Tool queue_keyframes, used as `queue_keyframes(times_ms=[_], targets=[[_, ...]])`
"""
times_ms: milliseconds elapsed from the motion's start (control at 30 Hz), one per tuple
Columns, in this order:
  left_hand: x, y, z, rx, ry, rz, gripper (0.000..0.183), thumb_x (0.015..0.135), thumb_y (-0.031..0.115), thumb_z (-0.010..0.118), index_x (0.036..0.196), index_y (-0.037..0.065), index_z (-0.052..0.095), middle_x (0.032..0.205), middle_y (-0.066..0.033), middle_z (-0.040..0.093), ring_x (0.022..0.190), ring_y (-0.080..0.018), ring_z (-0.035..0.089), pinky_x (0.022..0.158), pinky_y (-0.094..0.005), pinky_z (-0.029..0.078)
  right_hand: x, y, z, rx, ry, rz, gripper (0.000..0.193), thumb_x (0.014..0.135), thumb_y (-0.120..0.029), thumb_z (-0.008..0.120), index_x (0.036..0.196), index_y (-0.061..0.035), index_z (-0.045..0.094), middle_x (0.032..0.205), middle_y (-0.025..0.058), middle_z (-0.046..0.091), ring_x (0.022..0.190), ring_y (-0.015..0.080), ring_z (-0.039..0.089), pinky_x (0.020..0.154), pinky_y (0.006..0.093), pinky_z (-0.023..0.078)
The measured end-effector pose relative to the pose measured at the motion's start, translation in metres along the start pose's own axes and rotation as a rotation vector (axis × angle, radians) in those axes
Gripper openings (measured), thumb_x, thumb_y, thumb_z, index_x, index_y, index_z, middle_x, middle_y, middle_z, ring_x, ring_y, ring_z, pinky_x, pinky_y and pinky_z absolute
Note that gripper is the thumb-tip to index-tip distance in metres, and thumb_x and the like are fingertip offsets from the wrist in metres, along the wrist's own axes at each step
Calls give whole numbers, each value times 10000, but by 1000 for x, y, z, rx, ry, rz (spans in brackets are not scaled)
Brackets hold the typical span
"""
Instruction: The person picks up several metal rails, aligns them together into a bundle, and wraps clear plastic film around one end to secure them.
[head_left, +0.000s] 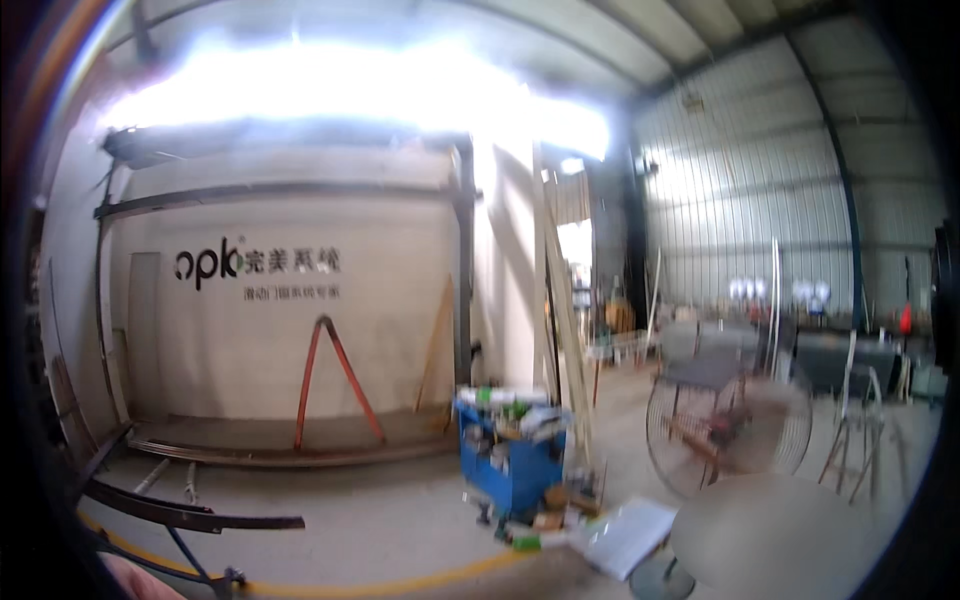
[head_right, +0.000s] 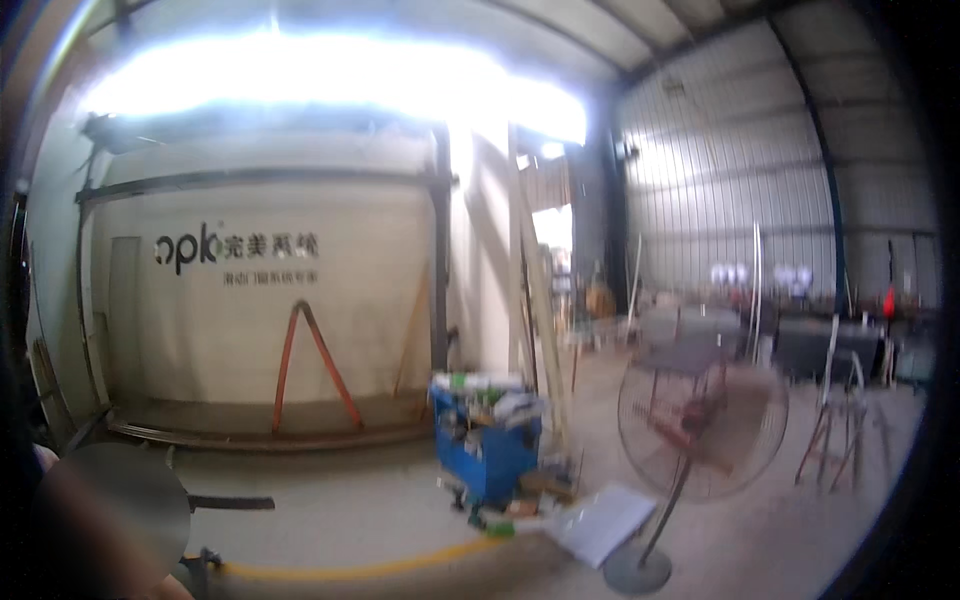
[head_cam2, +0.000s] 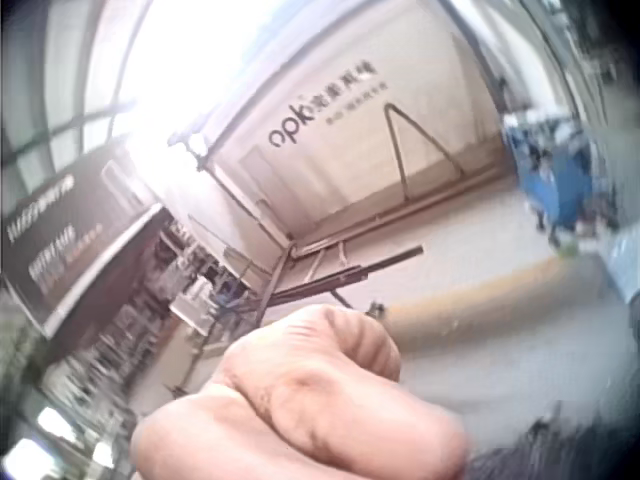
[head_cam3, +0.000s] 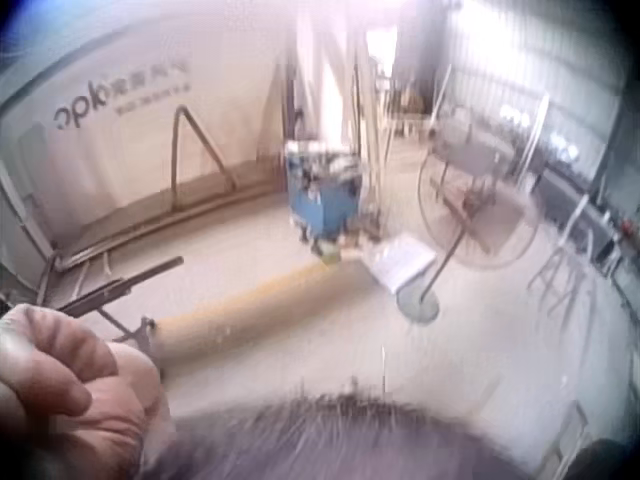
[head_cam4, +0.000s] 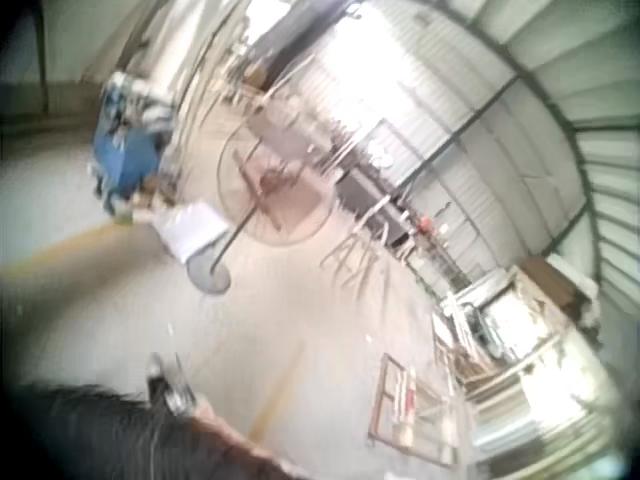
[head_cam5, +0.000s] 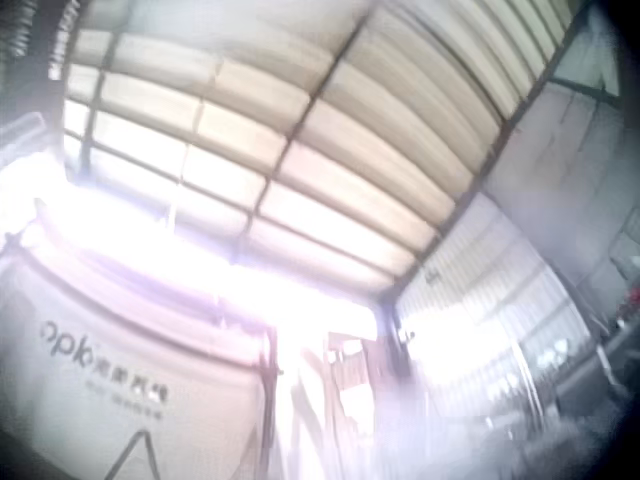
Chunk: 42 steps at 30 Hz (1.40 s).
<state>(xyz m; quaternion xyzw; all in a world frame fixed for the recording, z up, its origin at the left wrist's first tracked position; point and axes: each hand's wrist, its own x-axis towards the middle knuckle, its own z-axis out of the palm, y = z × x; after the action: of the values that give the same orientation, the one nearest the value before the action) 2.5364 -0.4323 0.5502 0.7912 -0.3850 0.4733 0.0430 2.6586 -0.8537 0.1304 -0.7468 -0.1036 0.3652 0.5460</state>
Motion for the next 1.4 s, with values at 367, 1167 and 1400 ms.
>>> queue_keyframes(times_ms=[367, 1167, 1400], targets=[[27, -268, 78, 308, -157, -195, 418, 801, 245, 718, 1110, 16, 556, 937, -109, 612, 789, -229, 598, 657, -341, 481, 395, -192, 14, 221, -493, -93, 343, 858, -159, 702, 1153, 13, 674, 994, 65, 713, 898, 165, 673, 820, 319, 542], [-172, -794, 112, 386, -215, -493, 558, 854, 344, 719, 1246, -3, 524, 995, -119, 615, 841, -229, 604, 706, -336, 481, 1010, -453, 150, 378, -202, -16, 190, 855, -127, 710, 1000, -5, 691, 901, 54, 713, 816, 158, 660, 780, 320, 522], [-413, -903, 269, 533, -664, -1313, 413, 731, 121, 747, 1102, 9, 606, 923, -164, 628, 820, -362, 615, 664, -450, 492, 1257, -543, 91, 391, 122, -209, 158, 796, -68, 724, 944, -37, 679, 904, 16, 681, 795, 120, 608, 740, 305, 492]])
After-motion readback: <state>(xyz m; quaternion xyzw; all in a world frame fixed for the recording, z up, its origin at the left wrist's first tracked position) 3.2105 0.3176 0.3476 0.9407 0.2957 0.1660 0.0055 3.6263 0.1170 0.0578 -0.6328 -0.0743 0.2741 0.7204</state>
